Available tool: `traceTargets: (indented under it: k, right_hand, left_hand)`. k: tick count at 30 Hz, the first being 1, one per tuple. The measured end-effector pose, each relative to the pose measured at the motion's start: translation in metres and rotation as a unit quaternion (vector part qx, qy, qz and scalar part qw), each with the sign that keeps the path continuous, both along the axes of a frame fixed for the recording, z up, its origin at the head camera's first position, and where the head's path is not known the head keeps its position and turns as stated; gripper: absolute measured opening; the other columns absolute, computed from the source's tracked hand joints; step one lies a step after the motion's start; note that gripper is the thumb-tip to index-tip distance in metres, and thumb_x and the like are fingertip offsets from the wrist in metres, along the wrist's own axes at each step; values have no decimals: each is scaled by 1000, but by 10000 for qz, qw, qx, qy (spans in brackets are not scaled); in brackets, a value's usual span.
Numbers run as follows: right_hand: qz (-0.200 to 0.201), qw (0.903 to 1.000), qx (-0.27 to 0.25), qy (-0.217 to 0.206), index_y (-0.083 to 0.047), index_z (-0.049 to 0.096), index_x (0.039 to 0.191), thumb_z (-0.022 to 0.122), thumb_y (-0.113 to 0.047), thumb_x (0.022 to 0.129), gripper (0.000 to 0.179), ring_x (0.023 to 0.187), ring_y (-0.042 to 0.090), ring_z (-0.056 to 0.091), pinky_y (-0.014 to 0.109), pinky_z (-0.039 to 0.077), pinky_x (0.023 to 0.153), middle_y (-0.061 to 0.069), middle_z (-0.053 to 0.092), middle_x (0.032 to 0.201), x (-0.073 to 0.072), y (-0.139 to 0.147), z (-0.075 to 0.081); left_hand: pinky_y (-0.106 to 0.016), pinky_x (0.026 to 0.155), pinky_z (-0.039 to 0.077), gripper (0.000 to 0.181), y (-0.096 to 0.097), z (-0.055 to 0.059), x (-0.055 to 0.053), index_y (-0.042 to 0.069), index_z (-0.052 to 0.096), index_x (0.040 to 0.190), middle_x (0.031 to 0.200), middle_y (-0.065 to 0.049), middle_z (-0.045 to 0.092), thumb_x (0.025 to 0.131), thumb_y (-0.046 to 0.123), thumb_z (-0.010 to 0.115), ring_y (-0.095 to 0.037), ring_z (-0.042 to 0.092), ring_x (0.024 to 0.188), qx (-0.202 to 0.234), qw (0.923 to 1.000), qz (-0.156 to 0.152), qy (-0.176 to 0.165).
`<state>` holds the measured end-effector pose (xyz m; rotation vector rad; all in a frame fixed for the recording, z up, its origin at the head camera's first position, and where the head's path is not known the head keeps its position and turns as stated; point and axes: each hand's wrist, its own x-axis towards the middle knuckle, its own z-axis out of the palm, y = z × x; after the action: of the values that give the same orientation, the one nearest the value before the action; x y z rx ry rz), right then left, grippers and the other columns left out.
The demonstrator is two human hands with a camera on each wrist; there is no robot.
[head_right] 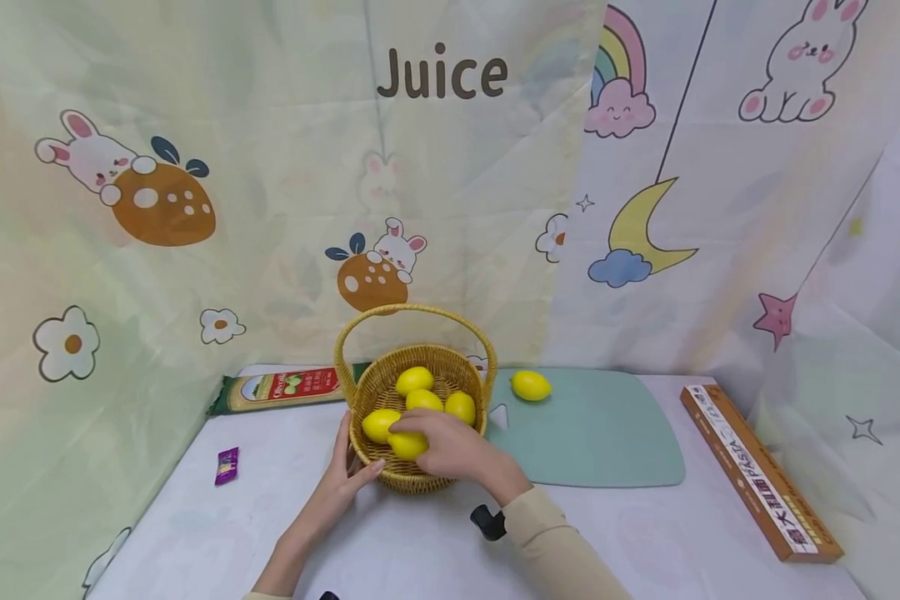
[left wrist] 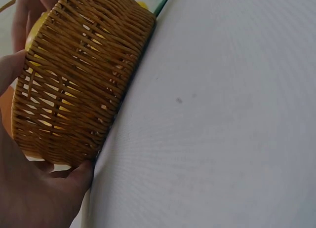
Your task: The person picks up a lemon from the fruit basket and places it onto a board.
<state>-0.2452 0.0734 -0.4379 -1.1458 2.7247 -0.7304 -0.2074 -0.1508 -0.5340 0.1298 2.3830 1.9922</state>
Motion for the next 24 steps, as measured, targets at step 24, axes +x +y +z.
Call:
traceTargets:
  k: [24]
  right_hand:
    - [-514,9967,-618,117,-15,63,134,68,5,81,57,134,30,52,51,48,109,5,59,140,5,91,11]
  left_hand:
    - [-46,125,23,102,1,-2,0,42,-9,157,169,0,-4,93,33,69,-28,15,155,4,10000,29,21]
